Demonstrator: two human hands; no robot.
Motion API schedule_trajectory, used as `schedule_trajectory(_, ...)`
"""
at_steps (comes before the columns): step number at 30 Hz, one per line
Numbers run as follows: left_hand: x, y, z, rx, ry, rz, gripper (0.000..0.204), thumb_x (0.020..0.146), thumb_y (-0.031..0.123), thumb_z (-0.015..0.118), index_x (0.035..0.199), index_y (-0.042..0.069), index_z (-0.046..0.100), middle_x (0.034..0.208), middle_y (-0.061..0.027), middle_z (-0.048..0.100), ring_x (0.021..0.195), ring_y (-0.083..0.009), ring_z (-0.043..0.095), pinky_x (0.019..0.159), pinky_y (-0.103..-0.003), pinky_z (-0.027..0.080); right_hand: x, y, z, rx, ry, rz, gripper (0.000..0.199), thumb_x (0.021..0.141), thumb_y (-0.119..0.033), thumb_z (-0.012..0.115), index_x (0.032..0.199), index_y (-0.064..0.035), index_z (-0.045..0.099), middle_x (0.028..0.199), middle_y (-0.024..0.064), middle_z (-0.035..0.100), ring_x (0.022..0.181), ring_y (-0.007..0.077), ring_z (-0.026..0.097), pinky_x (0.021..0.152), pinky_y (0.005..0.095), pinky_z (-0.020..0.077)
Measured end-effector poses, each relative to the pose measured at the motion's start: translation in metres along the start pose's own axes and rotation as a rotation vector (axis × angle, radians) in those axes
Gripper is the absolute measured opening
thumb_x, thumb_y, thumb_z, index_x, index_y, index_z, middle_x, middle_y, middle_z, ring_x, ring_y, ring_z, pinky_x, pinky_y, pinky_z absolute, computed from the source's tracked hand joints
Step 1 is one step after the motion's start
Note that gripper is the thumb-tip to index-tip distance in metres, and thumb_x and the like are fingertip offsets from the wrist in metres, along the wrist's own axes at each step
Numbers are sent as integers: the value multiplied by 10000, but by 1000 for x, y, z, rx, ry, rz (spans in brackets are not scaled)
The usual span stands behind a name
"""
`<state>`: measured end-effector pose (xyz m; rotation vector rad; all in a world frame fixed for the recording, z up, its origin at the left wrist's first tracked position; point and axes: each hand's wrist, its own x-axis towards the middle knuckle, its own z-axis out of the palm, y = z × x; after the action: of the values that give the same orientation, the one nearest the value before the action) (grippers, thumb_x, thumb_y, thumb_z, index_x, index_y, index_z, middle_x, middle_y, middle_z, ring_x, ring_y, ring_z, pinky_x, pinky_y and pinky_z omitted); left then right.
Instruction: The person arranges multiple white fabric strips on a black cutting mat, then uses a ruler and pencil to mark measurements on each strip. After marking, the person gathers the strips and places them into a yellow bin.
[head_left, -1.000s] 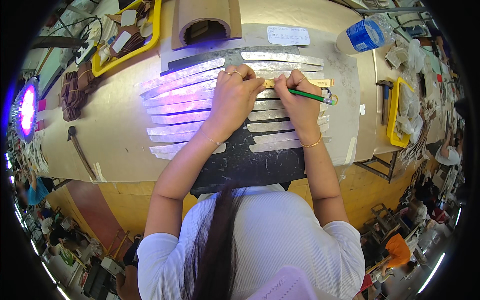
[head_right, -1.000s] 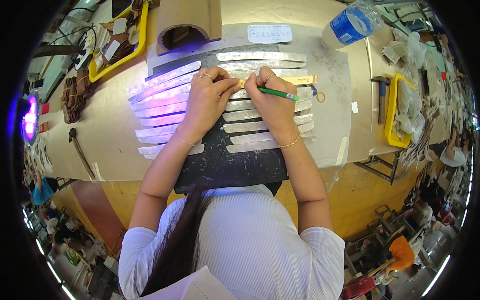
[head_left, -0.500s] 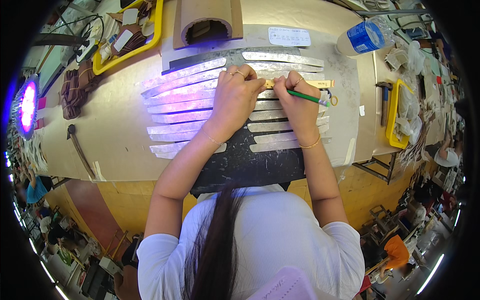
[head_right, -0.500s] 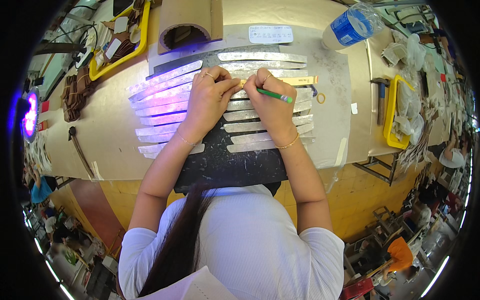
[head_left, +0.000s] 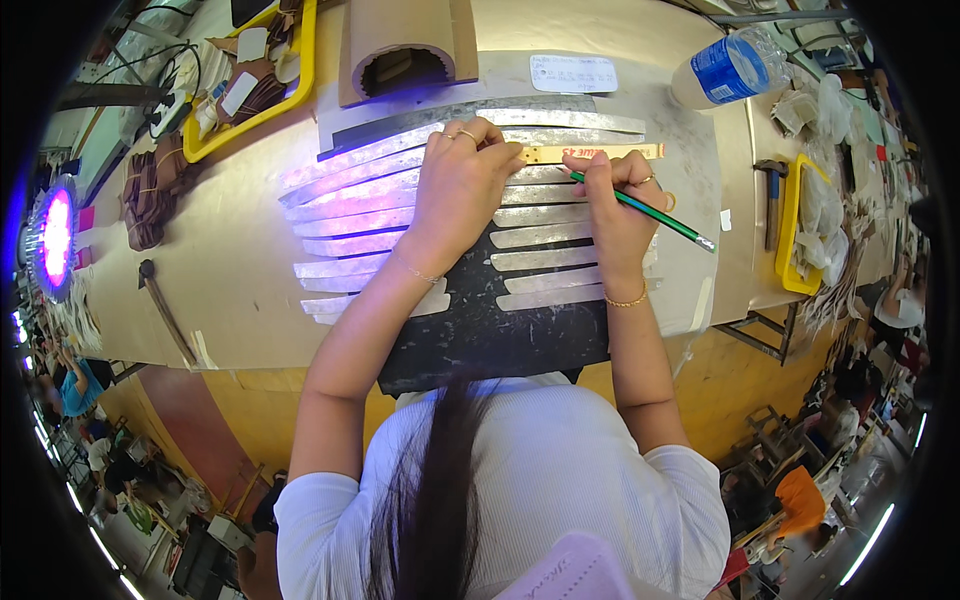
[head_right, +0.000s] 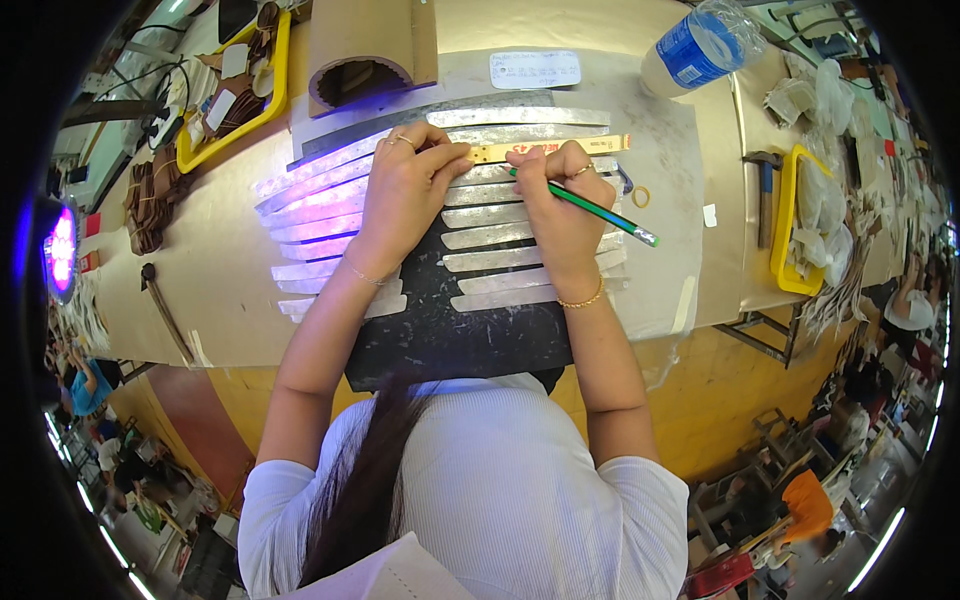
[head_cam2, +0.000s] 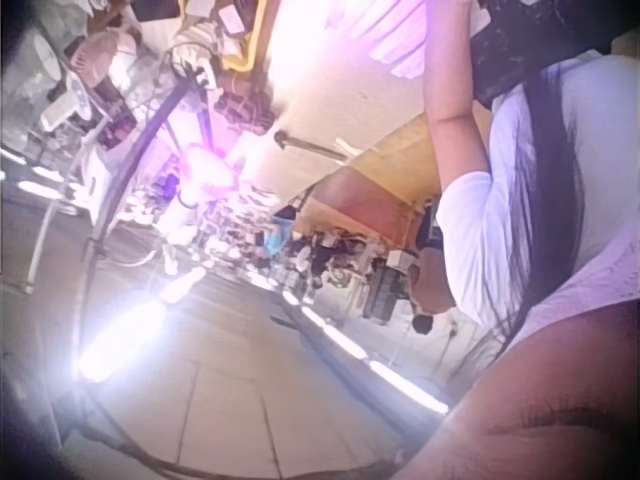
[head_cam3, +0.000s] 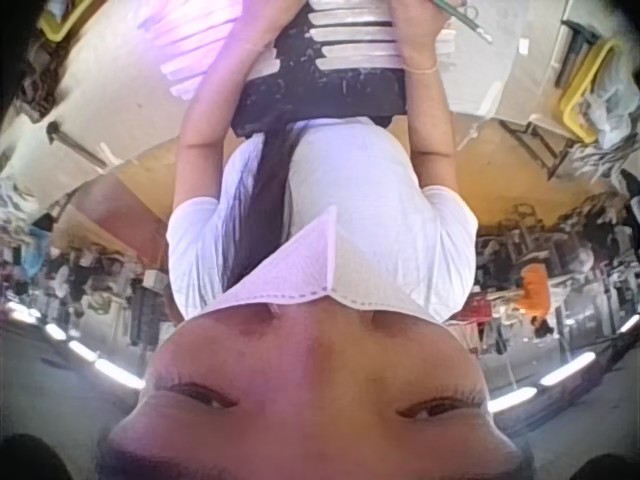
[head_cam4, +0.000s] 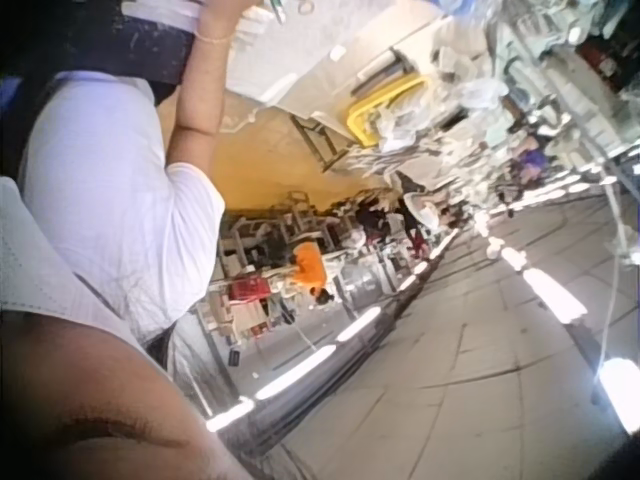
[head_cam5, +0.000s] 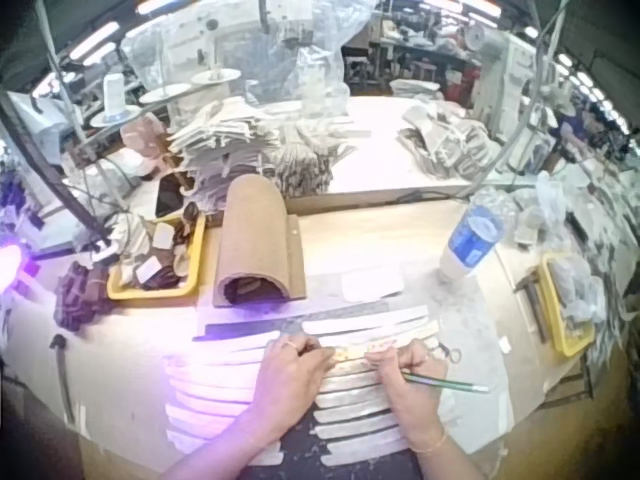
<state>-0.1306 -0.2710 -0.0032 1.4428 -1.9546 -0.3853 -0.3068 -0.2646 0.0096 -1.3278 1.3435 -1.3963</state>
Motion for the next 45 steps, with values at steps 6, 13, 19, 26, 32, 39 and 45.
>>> schedule_trajectory(6,-1,-2,4,-10,3,5,162,805,156,781,929,53,765,886,-70,633,878,-265,599,827,-384,471,-2,-1,-1,2,-25,-6,320,971,-30,628,694,-27,468,607,55,631,735,149,733,669,255,569)
schedule_trajectory(13,-2,-1,2,-11,-3,7,170,809,157,777,941,49,763,897,-71,637,893,-267,595,834,-387,469,-3,-1,0,-28,-28,-4,323,963,-23,633,689,-17,463,597,46,614,722,141,726,673,257,579)
schedule_trajectory(19,-2,-2,3,-16,-1,4,173,808,157,779,942,50,764,903,-71,641,896,-265,596,837,-388,469,-3,2,1,-18,-34,-13,327,963,-23,634,685,-18,461,587,31,594,669,108,686,677,258,582)
schedule_trajectory(26,-2,-3,4,-15,7,6,170,805,156,783,940,55,765,908,-66,642,897,-261,595,837,-382,461,2,5,3,-107,-53,-60,354,939,-57,676,663,-25,457,550,24,543,565,49,557,563,245,490)
schedule_trajectory(32,-1,-1,4,-14,0,-4,134,801,141,784,906,59,768,893,-58,630,878,-257,583,823,-384,453,22,16,5,-297,-138,-105,360,881,-102,712,644,-37,448,513,41,459,465,89,377,472,283,366)
schedule_trajectory(39,0,2,4,1,10,-6,114,796,136,786,888,70,772,874,-53,614,872,-258,580,819,-386,450,25,5,14,-463,-157,-172,343,850,-107,718,636,-43,457,496,64,459,421,151,418,458,309,391)
schedule_trajectory(45,0,1,4,9,4,-11,110,795,134,784,888,76,774,871,-49,610,872,-254,581,821,-390,448,24,6,17,-582,-151,-247,323,834,-111,720,630,-56,476,496,73,483,405,200,462,455,322,410)
